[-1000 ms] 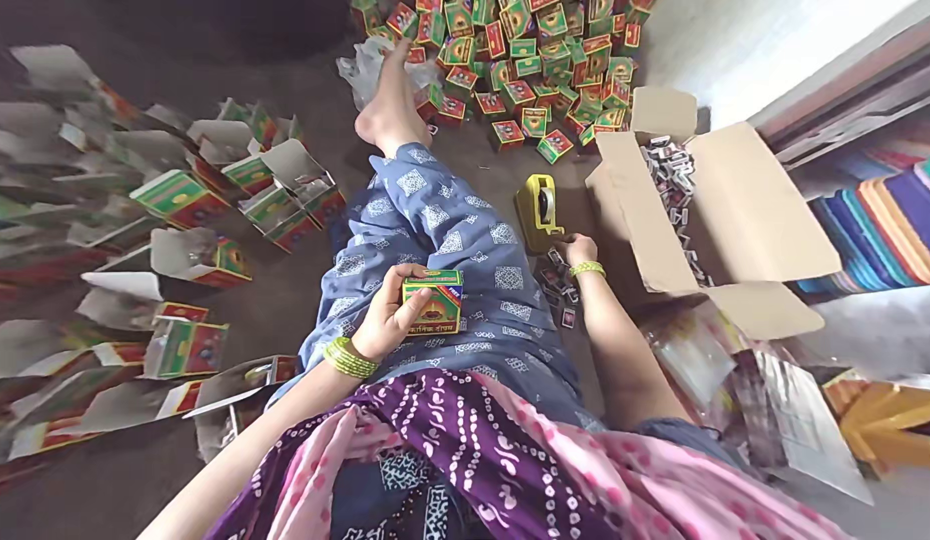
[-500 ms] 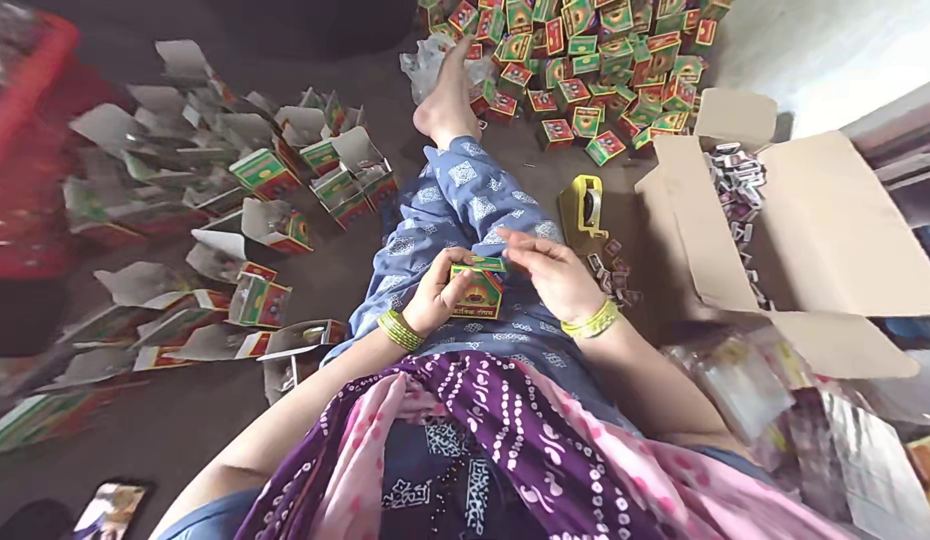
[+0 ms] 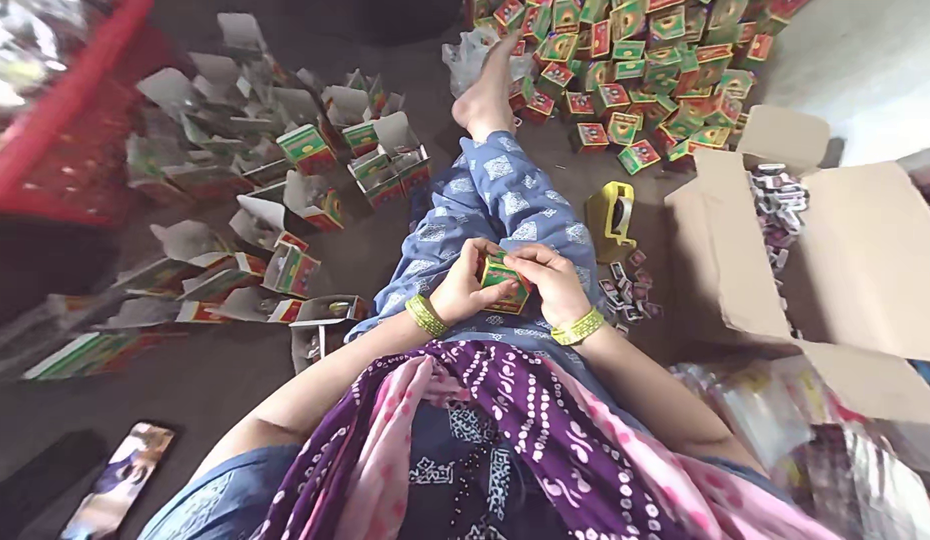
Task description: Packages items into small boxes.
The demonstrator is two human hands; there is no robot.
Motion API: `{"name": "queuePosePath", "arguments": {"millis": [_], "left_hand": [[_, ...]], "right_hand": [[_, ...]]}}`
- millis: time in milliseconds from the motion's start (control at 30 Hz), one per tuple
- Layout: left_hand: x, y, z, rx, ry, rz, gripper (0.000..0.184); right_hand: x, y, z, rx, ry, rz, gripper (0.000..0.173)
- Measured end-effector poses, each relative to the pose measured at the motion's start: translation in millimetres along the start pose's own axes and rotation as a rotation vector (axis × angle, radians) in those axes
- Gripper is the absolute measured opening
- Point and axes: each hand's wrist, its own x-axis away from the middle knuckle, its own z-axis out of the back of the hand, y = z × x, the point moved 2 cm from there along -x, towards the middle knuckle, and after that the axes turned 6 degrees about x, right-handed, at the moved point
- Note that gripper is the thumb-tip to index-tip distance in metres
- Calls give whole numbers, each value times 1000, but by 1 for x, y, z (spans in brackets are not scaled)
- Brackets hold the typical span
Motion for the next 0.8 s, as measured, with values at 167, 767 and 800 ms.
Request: {"name": "queuePosePath", "arguments": {"millis": [167, 767, 800], "left_hand": [[5, 12, 4, -162, -139, 5, 73], [139, 78, 172, -1114, -86, 812, 27], [139, 76, 170, -1126, -82, 790, 22]], "right_hand": [[-5, 2, 3, 85, -10, 73, 56], [-11, 3, 12, 550, -357, 297, 52], [-15, 0, 14, 541, -381, 248, 49]]}}
